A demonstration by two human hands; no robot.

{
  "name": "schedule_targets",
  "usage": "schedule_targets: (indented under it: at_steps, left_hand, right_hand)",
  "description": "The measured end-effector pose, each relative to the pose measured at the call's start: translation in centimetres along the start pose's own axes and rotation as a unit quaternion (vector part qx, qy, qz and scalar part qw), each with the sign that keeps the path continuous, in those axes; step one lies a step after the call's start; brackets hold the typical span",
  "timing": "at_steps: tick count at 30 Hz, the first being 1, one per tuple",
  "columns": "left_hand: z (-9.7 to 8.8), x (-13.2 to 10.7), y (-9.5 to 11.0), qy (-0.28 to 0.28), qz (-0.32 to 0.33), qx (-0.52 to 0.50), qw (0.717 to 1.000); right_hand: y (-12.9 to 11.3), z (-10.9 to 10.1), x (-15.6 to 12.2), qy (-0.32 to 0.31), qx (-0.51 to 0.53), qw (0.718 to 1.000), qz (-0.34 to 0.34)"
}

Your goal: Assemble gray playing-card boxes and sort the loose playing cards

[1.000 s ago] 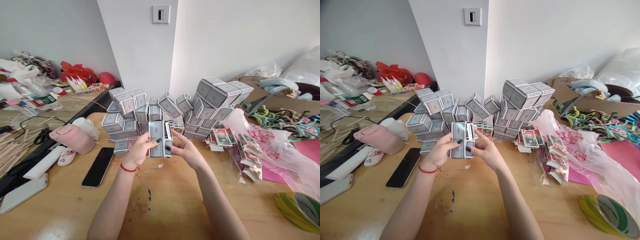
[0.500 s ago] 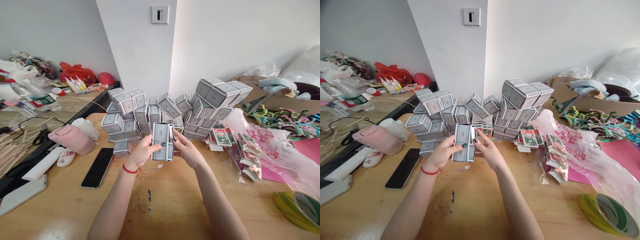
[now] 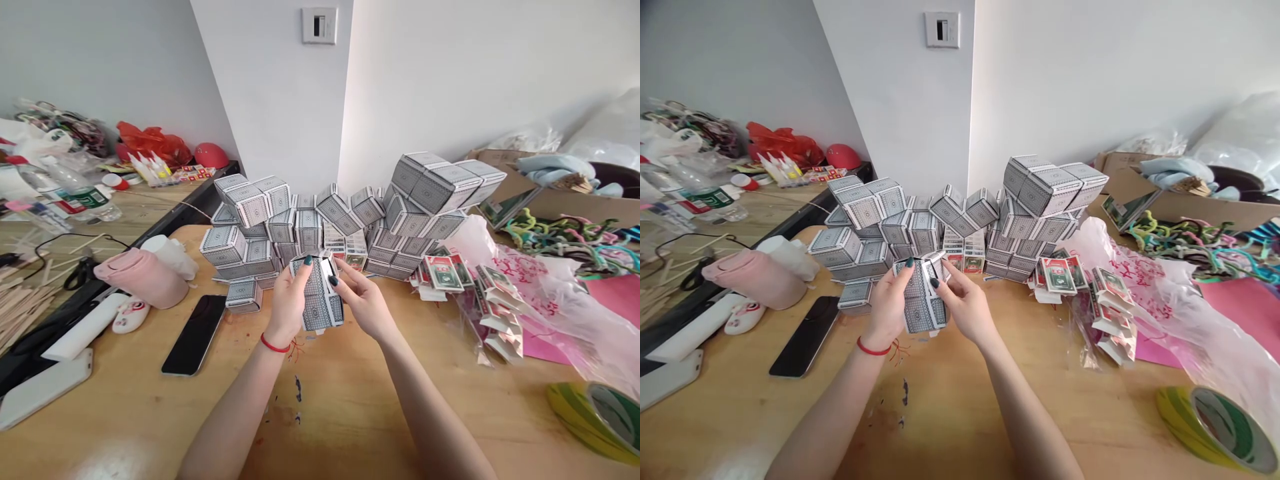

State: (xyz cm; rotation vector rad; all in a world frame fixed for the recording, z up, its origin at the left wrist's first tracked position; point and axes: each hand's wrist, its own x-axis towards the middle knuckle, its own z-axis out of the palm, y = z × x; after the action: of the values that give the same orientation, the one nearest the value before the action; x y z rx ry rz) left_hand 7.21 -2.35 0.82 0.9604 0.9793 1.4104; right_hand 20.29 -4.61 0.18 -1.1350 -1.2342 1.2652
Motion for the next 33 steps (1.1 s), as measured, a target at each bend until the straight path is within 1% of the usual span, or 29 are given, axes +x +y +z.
schedule_targets:
  at_steps: [1, 3, 10, 17, 22, 33]
  left_hand:
    - [0.1, 0.0, -0.2, 0.015, 0.001, -0.006, 1.000]
    - [0.4, -0.2, -0.4, 0.028, -0.004, -0.022, 0.999]
    - [0.8, -0.5, -0.3, 0.017, -0.028, -0.081, 0.996]
    - [1.0, -0.6, -0.4, 0.029, -0.025, -0.063, 0.997]
    - [1.1, -0.7, -0.8, 0.025, -0.014, -0.047, 0.998]
    - [1.0, -0.5, -1.4, 0.035, -0.013, -0.044, 0.998]
  right_hand:
    - [0.0, 0.1, 0.0, 0.007, -0.003, 1.000, -0.006]
    - [0.0, 0.1, -0.1, 0.017, -0.010, 1.000, -0.014]
    - [-0.1, 0.1, -0.2, 0.036, -0.059, 0.998, -0.007]
    - [-0.2, 0.0, -0.4, 0.056, -0.086, 0.995, 0.006]
    - [-0.1, 0.3, -0.5, 0.089, -0.111, 0.990, 0.015]
    - [-0.1, 0.3, -0.3, 0.103, -0.083, 0.991, 0.001]
